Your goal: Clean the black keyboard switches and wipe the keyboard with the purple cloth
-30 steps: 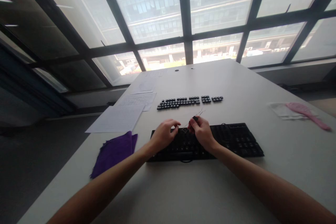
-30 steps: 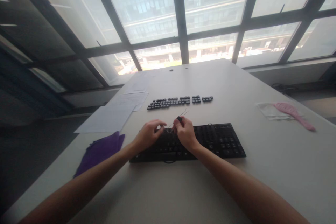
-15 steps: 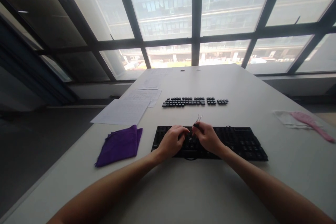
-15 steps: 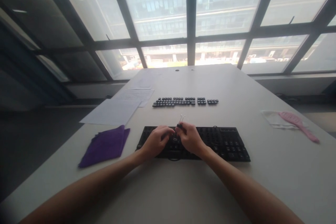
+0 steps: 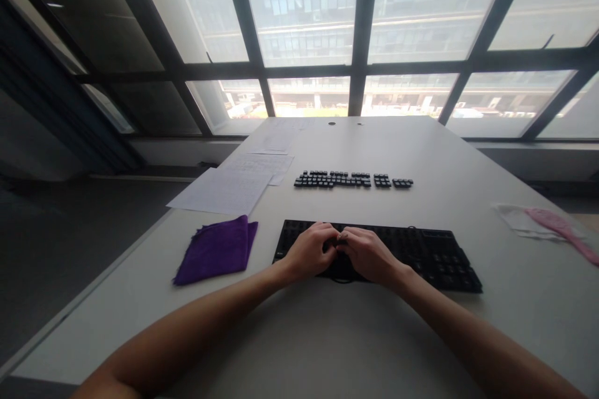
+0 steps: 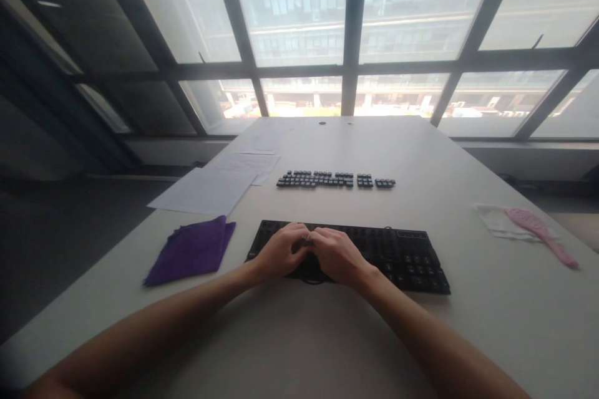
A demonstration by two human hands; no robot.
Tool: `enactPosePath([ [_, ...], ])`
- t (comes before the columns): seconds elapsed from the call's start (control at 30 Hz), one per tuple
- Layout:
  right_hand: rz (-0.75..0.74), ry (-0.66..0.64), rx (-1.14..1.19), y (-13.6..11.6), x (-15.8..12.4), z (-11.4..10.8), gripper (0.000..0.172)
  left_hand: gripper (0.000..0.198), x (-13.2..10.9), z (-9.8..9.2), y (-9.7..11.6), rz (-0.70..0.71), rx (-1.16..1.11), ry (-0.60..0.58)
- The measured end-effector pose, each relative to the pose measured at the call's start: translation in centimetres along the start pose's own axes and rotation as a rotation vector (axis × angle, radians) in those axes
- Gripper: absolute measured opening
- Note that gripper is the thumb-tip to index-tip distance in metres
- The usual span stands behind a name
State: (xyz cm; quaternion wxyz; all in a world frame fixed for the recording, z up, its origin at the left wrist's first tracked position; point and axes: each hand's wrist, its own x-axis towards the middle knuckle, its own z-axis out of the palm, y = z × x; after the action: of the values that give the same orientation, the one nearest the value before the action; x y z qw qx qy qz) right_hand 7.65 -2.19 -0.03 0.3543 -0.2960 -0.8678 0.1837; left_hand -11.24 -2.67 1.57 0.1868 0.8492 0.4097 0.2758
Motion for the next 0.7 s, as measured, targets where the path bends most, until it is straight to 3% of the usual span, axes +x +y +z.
enactPosePath([
  [0.07,-0.011,0.016,-0.021,0.19,-0.17,0.16,0.012,0.008,-0.05,-0.16,0.17,0.015,0.019,-0.041],
  [0.2,0.119,0.086,0.138,0.32,-0.12,0.17,0.013,0.015,0.03,-0.05,-0.13,-0.022,0.020,-0.066],
  [0.47,0.378,0.200,0.364,0.47,0.17,-0.21,0.017,0.011,0.22,0.46,-0.63,-0.035,-0.067,-0.014],
  [0.7,0.372,0.257,0.343,0.32,0.20,-0.22,0.020,0.018,0.28,0.14,-0.51,-0.035,-0.219,0.029],
])
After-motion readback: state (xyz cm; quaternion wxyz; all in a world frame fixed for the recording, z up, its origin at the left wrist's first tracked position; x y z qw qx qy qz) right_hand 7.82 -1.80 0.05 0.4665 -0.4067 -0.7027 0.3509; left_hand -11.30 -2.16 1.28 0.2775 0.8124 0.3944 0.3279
